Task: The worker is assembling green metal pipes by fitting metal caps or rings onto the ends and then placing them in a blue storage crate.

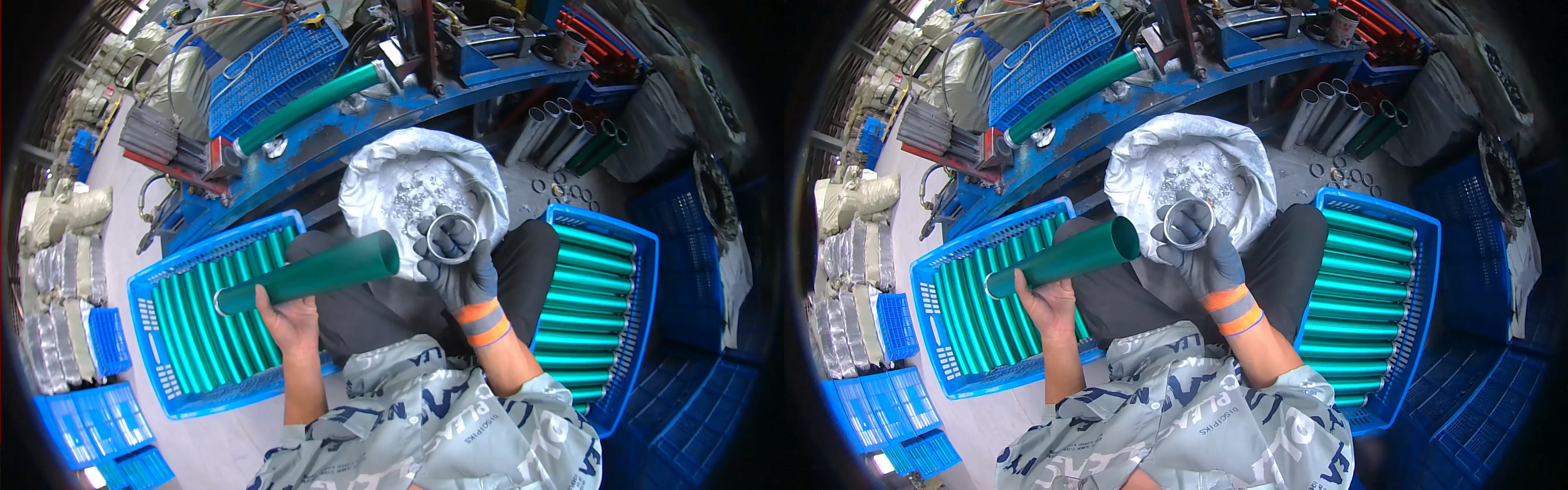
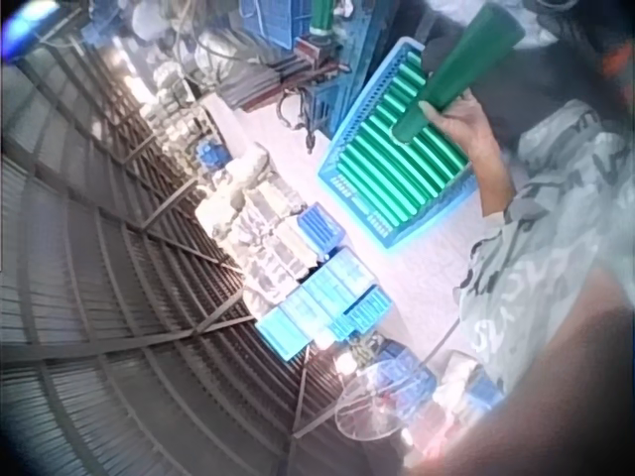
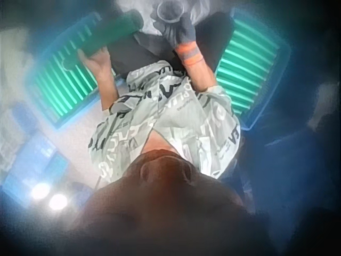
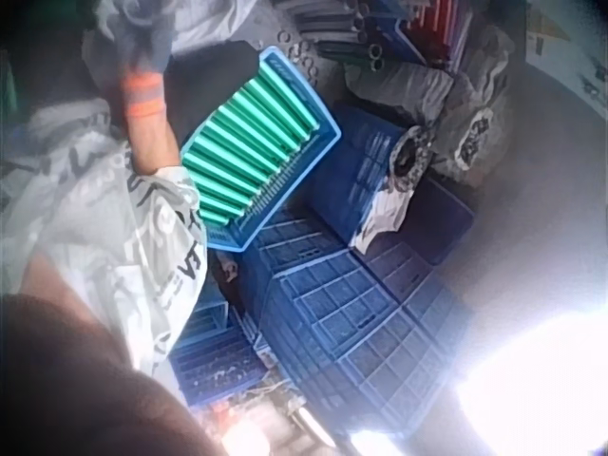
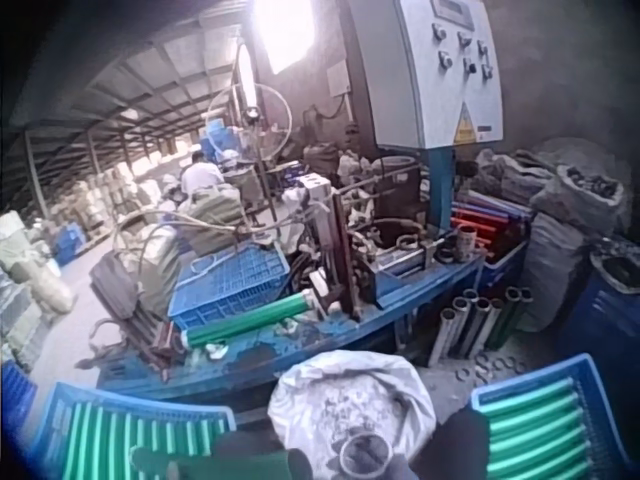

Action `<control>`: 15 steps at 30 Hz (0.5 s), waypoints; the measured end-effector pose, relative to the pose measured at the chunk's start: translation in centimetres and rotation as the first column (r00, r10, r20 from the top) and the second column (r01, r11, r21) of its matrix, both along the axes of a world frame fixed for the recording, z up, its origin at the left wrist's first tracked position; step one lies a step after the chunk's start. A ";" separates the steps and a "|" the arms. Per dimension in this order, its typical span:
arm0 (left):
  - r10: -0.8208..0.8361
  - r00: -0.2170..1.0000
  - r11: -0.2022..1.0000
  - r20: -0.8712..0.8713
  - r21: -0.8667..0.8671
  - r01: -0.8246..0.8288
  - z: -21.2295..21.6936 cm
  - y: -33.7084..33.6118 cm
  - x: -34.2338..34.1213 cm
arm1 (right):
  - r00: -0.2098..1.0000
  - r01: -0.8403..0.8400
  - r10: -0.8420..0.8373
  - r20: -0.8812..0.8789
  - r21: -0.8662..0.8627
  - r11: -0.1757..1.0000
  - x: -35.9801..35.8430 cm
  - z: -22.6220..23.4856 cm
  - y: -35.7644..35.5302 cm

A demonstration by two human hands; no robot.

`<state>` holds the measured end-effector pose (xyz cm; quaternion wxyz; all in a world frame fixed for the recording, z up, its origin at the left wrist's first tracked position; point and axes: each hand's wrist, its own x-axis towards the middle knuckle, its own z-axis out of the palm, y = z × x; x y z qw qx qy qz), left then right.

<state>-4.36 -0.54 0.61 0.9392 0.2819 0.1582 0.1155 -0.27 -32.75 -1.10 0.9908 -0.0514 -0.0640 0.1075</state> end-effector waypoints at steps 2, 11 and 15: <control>0.004 1.000 1.000 0.007 0.001 -0.004 -0.2 0.4 -0.2 | 1.000 -0.018 0.018 0.010 0.029 0.999 -0.4 1.0 -0.2; 0.005 1.000 1.000 -0.024 0.013 -0.004 -0.8 0.0 -0.2 | 0.995 -0.093 0.096 0.001 0.226 0.970 -0.3 2.7 -0.7; 0.002 1.000 1.000 -0.029 0.018 -0.002 -0.9 0.1 -0.1 | 0.988 -0.080 0.105 -0.111 0.208 0.975 -0.2 2.5 -0.7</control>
